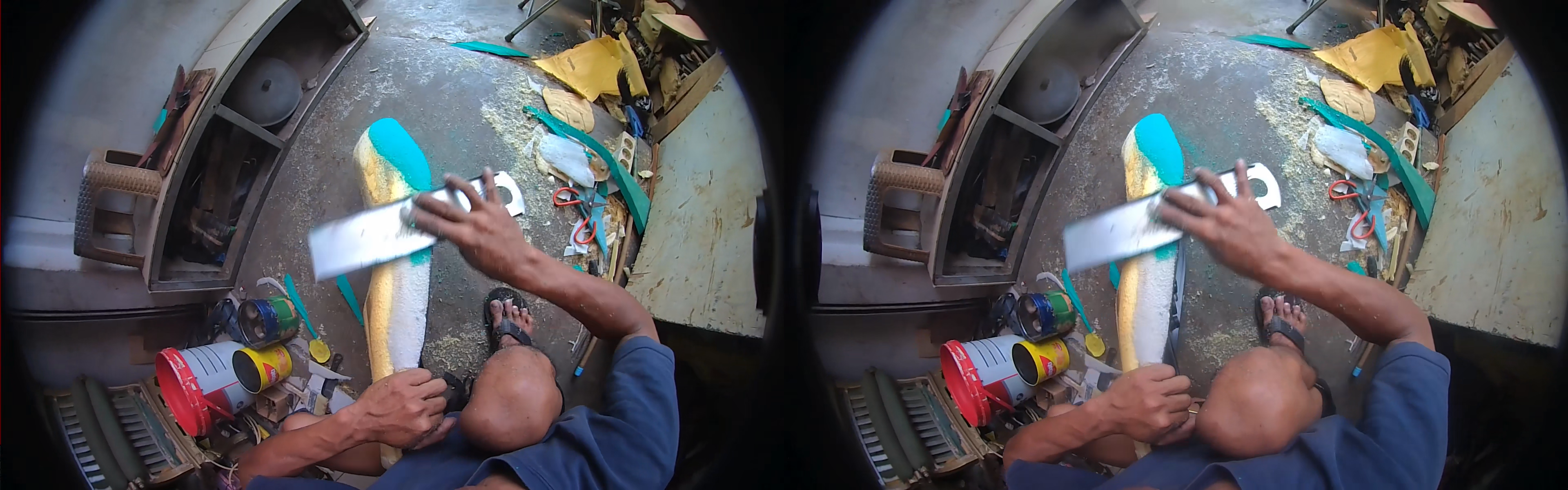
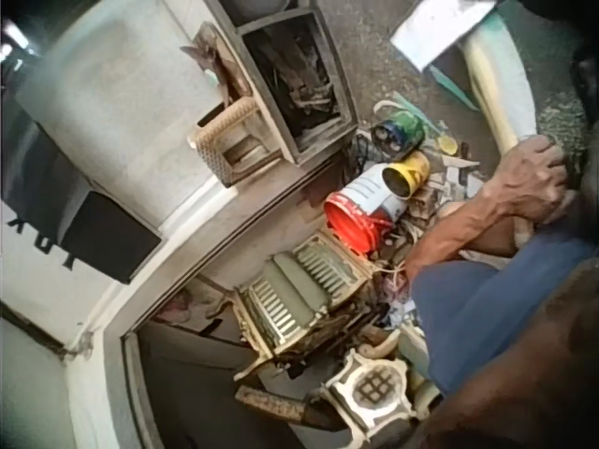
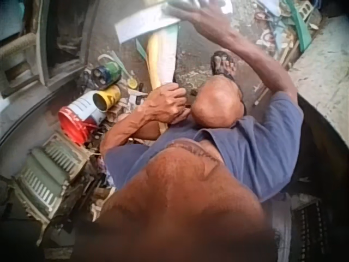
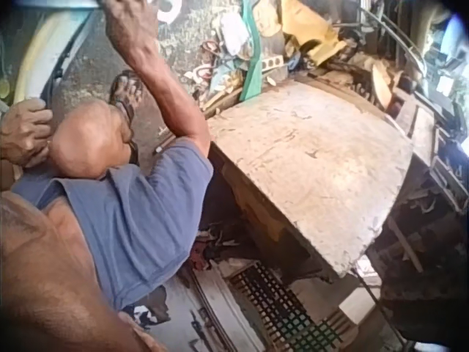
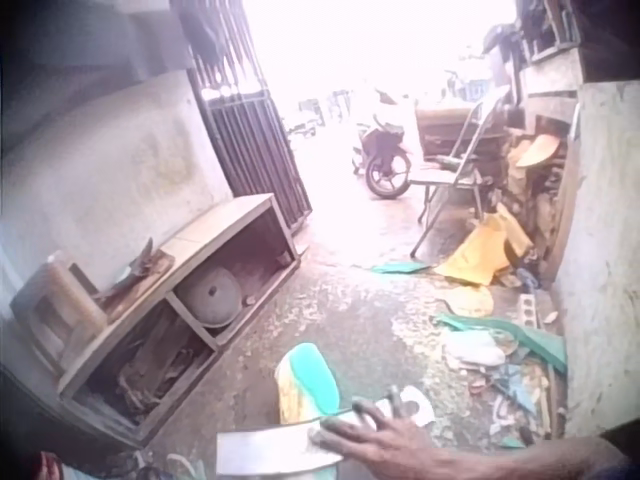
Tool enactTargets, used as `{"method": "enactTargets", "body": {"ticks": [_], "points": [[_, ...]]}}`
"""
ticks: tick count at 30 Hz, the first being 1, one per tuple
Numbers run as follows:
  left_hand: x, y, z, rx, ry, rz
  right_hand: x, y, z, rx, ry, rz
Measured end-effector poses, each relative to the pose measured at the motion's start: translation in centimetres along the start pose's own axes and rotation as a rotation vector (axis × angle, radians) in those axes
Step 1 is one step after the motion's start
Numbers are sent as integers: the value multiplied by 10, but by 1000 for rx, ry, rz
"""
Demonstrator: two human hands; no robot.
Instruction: The person shapes a foam motorcycle seat by using a large blade to shave off thin layers of foam and using a smaller knife to trim edges and cut away pieces of green fabric.
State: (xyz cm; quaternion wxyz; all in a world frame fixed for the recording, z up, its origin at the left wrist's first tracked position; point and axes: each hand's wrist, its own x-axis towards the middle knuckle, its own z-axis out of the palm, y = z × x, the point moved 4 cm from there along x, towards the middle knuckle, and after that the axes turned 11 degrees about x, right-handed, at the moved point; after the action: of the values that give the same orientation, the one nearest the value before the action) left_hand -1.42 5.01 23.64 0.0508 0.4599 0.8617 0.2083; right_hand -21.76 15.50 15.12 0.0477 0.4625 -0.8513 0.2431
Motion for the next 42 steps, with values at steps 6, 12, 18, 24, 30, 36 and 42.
{"method": "enactTargets", "body": {"ticks": [6,12,18,24,30,36,42], "points": [[-9,-3,9,-3,-120,-34,-66,134,-9,523,316,666],[11,-52,-13,389,-50,-779,-185,101,116,1056,259,1153],[-14,-86,-35,243,-205,-807,-141,89,101,1469,481,1007],[-43,-109,-17,573,-180,-841,-13,101,49,547,188,539],[-49,-130,-41,625,-85,-708,24,116,47,230,13,342],[-39,-132,-40,589,-82,-705,54,102,56,335,-30,264],[-55,-137,-36,602,-74,-683,19,44,66,297,258,46]]}}
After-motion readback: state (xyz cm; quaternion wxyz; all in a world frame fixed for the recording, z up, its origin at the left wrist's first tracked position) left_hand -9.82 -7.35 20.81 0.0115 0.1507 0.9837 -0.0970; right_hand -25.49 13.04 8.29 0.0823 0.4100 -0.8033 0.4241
